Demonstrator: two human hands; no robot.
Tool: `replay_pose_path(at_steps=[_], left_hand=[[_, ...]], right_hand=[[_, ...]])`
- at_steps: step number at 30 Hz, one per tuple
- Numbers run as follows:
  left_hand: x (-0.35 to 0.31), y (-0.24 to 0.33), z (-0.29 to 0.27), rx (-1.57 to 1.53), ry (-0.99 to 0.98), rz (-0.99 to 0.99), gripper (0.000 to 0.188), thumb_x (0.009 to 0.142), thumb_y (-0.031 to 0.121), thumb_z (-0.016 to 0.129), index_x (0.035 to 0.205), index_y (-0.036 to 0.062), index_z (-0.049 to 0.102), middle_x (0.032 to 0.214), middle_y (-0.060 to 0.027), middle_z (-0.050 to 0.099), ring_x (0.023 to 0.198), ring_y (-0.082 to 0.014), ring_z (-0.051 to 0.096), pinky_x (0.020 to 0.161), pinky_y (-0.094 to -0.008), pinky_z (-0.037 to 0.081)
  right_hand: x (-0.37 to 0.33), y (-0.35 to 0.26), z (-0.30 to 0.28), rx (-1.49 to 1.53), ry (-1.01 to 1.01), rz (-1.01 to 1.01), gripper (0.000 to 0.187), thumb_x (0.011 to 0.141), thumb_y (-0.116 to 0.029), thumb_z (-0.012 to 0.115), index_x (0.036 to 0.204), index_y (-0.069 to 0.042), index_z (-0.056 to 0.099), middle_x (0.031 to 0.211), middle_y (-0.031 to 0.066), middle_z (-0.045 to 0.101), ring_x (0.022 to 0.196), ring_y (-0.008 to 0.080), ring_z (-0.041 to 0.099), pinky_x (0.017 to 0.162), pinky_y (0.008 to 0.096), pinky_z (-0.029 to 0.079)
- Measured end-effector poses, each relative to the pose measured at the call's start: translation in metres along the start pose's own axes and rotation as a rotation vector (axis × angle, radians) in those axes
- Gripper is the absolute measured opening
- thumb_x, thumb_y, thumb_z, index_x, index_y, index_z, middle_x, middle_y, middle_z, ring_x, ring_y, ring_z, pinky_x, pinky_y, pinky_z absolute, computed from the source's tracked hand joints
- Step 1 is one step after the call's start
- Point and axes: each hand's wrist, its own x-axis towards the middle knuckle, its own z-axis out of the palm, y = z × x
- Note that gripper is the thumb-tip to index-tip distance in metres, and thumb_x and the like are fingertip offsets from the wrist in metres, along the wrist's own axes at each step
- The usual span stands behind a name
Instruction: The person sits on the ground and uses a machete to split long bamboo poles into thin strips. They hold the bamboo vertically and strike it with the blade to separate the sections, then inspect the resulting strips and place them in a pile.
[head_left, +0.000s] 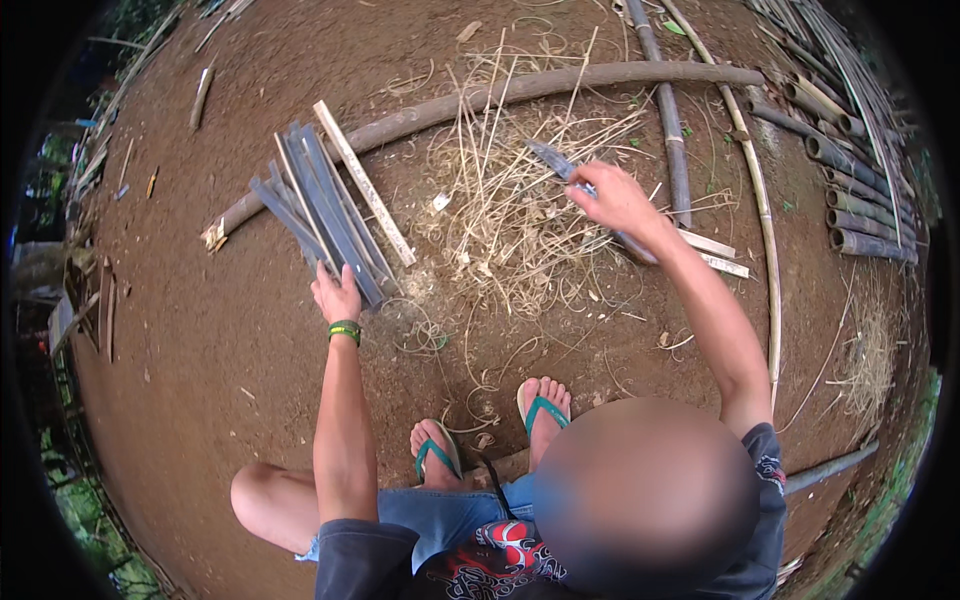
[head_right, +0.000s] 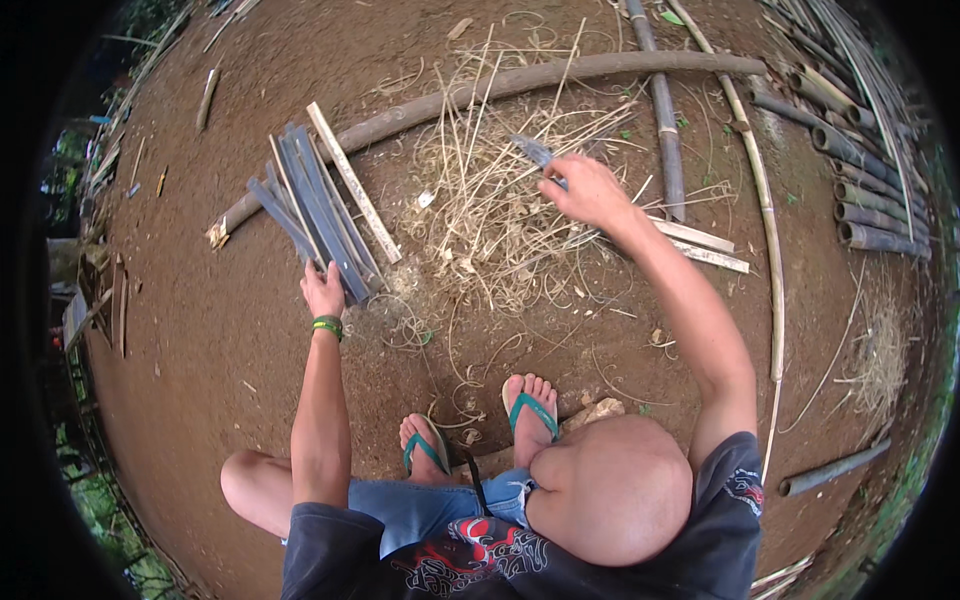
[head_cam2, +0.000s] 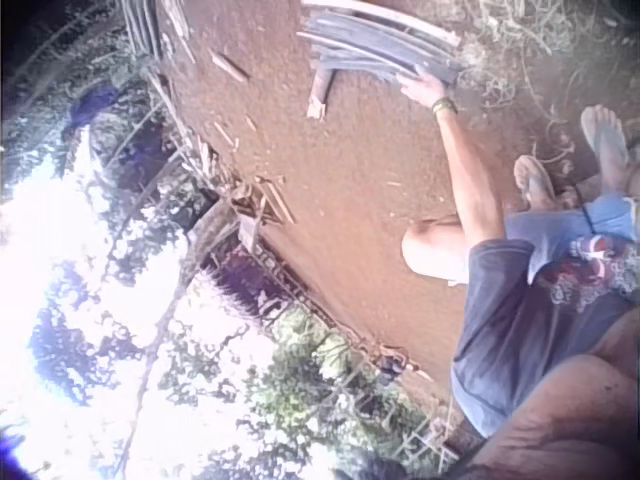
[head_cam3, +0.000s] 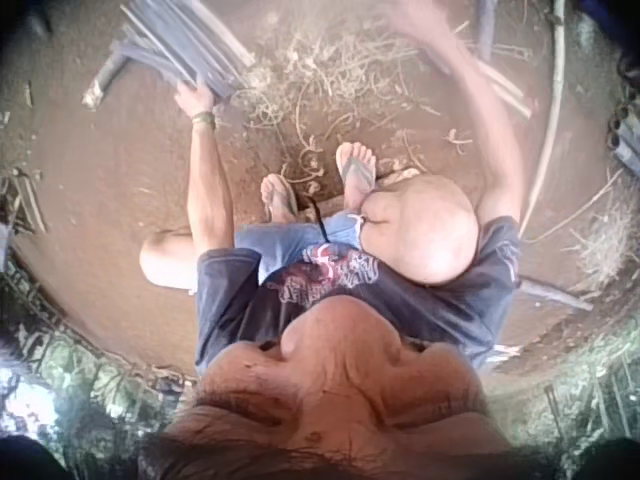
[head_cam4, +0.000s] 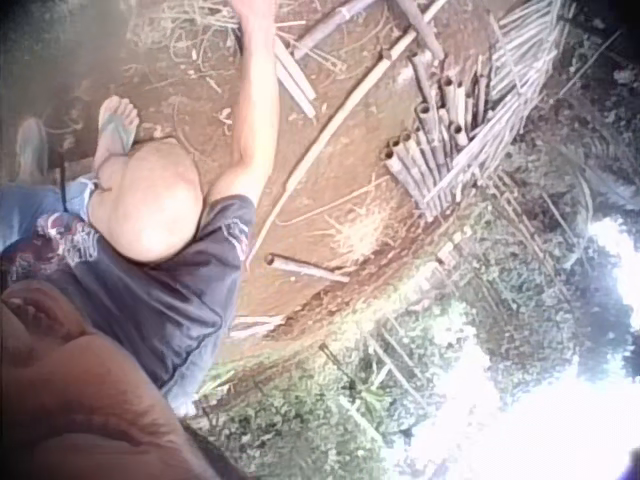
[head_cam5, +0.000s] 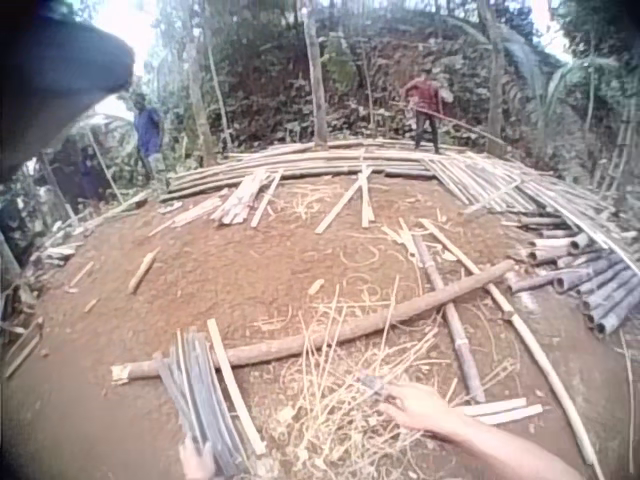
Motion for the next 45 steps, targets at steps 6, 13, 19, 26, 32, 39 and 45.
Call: replay_pose_path(at_steps=[6,13,19,26,32,39,45], left_hand=[[-0.01,-0.02,0.024,0.214,0.028,0.182,0.067,0.093,0.031,0.067,0.152,0.0111,0.042,0.135,-0.0262,0.048,0.121,-0.0434,0.05,0.104,-0.0498,0.041],[-0.057,0.057,0.032,0.276,0.262,0.451,0.074,0.093,0.035,0.067,0.154,0.0079,0.035,0.148,-0.0239,0.04,0.138,-0.042,0.036,0.115,-0.0543,0.025],[-0.099,0.129,0.07,-0.01,0.048,0.842,0.077,0.091,0.036,0.067,0.152,0.0006,0.035,0.147,-0.025,0.039,0.139,-0.0416,0.034,0.117,-0.0562,0.023],[-0.166,0.22,0.132,0.025,-0.494,1.317,0.082,0.088,0.046,0.067,0.155,0.0115,0.035,0.157,-0.0192,0.033,0.147,-0.04,0.028,0.12,-0.0598,0.018],[-0.146,0.241,0.174,0.448,-0.515,1.767,0.067,0.098,0.049,0.051,0.158,0.0258,0.032,0.168,-0.0098,0.019,0.155,-0.0301,0.014,0.124,-0.0588,0.008],[-0.063,0.236,0.167,0.668,-0.277,1.435,0.062,0.098,0.027,0.052,0.157,0.023,0.033,0.167,-0.0134,0.021,0.155,-0.0341,0.013,0.123,-0.062,0.007],[-0.026,0.257,0.088,0.426,-0.383,1.421,0.075,0.089,0.036,0.065,0.156,0.0229,0.035,0.164,-0.0165,0.025,0.152,-0.0383,0.02,0.122,-0.0618,0.012]], right_hand=[[-0.094,0.122,0.119,-0.25,0.177,0.423,0.055,0.083,-0.017,0.069,0.132,0.003,0.052,0.126,0.0233,0.057,0.119,0.0392,0.058,0.106,0.0512,0.042],[-0.111,0.113,0.13,-0.069,0.308,0.45,0.031,0.08,-0.018,0.068,0.105,-0.001,0.06,0.106,0.0203,0.063,0.104,0.0382,0.061,0.094,0.0506,0.045],[-0.197,0.061,0.158,0.263,0.642,0.689,0.025,0.083,-0.017,0.066,0.101,-0.002,0.058,0.088,0.0206,0.063,0.086,0.043,0.062,0.078,0.0512,0.049],[-0.319,0.078,0.194,0.015,0.899,1.142,0.032,0.087,-0.017,0.069,0.111,-0.001,0.057,0.099,0.022,0.061,0.097,0.0439,0.06,0.085,0.0528,0.045],[-0.321,0.106,0.185,-0.123,0.867,1.326,0.051,0.087,-0.021,0.07,0.129,-0.002,0.051,0.123,0.0219,0.052,0.116,0.0414,0.051,0.097,0.0516,0.042],[-0.233,0.205,0.097,-0.179,0.591,0.777,0.056,0.084,-0.005,0.062,0.138,-0.005,0.049,0.144,0.019,0.045,0.137,0.0372,0.041,0.113,0.0499,0.036],[-0.198,0.265,0.077,-0.404,0.172,0.869,0.058,0.082,-0.002,0.059,0.138,-0.012,0.052,0.145,0.0157,0.045,0.139,0.0344,0.04,0.118,0.0565,0.03]])
